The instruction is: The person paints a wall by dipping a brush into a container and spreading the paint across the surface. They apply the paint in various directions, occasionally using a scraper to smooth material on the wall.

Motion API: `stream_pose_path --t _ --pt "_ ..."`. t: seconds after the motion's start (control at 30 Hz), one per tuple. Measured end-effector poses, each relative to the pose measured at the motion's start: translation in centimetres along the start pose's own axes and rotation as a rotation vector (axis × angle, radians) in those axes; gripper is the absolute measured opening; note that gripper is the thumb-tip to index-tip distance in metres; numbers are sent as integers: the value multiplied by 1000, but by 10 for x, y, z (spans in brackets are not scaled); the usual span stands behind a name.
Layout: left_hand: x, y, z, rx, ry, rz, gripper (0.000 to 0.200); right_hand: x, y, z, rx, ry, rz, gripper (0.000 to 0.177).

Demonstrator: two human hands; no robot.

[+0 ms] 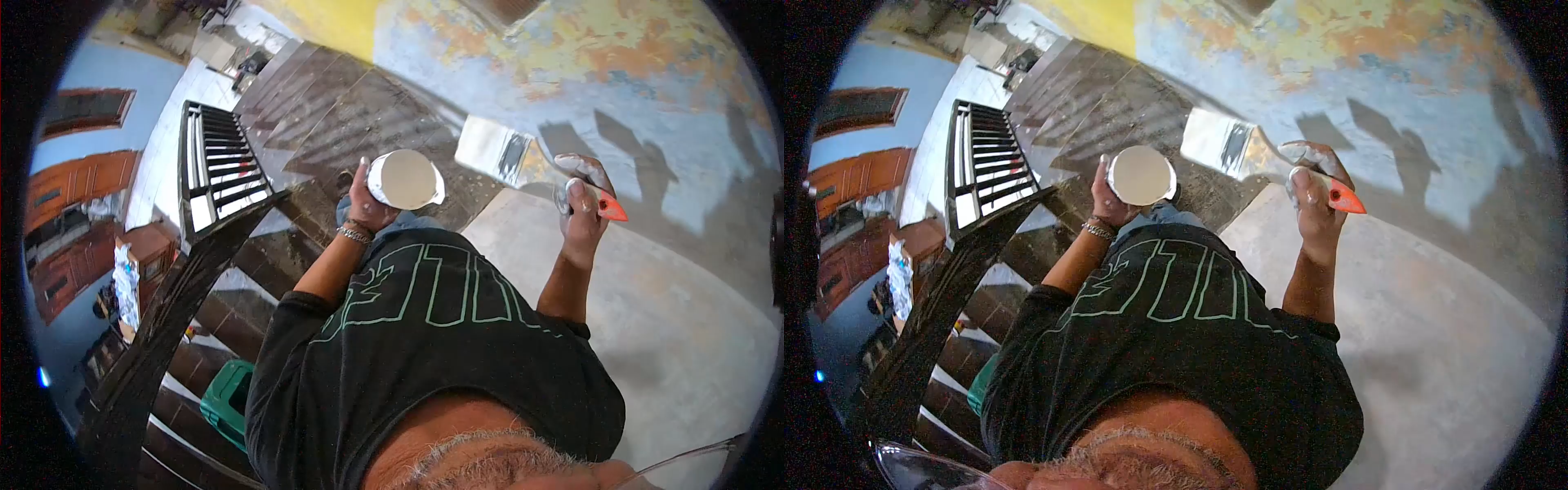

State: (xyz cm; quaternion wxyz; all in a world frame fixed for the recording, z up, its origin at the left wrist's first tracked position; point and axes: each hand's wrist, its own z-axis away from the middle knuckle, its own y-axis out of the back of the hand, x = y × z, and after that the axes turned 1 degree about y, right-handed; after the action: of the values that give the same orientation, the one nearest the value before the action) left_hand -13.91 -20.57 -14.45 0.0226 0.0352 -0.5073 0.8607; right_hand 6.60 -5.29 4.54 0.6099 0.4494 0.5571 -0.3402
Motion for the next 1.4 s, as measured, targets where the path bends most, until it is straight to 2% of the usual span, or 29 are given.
stream_pose_path --t 0.03,0.07,0.13,0.17,0.23,0.27,0.4,0.63,0.77,0.83,0.87,0.9,0.97,1.03,1.07,1.17,1.23,1.4 --pt "0 -7 0 92 -24 -30 65 0 -4 1 -12 -3 -8 33" --pt "1 2 -4 98 -33 -29 65 1 -7 2 -90 3 -23 33" --pt "0 28 -13 -52 15 -67 66 -4 -16 2 -210 10 -26 31" --pt "0 20 -10 -52 14 -69 66 -3 -20 0 -210 12 -27 31" --pt "0 -6 -2 -33 -24 -97 67 2 -25 -6 -372 177 73 25" --pt "0 -8 -1 -33 -24 -98 67 6 -25 -9 -441 172 162 22" --pt "0 -2 -4 -40 11 -65 66 10 -47 -14 -549 243 213 20" --pt "-4 -1 -6 -29 0 -59 62 28 -63 -14 -639 243 346 23" --pt "-3 -1 -5 -22 -7 -84 60 4 -48 -12 -626 165 252 23" --pt "-3 -3 -7 -11 0 -65 58 -1 -36 -13 -639 294 246 23" --pt "-4 -3 -9 -14 1 -66 58 -11 -30 -13 -673 210 267 23" --pt "-5 -3 -12 16 -22 -93 57 -10 -27 -15 -671 212 269 23" --pt "-4 5 -17 44 -46 -122 56 -8 -23 -20 -755 512 320 25" --pt "3 20 -20 -252 76 -113 54 -21 -21 -21 -790 464 351 26" --pt "3 19 -21 -255 77 -116 54 -26 -20 -21 -828 415 379 28" --pt "-2 8 -20 -233 88 -94 54 -23 -19 -19 -834 380 354 31" --pt "-8 -14 -15 59 1 -81 53 -20 -20 -19 -826 411 328 32" --pt "-9 -15 -13 8 5 -130 54 -17 -18 -18 -826 440 306 31"
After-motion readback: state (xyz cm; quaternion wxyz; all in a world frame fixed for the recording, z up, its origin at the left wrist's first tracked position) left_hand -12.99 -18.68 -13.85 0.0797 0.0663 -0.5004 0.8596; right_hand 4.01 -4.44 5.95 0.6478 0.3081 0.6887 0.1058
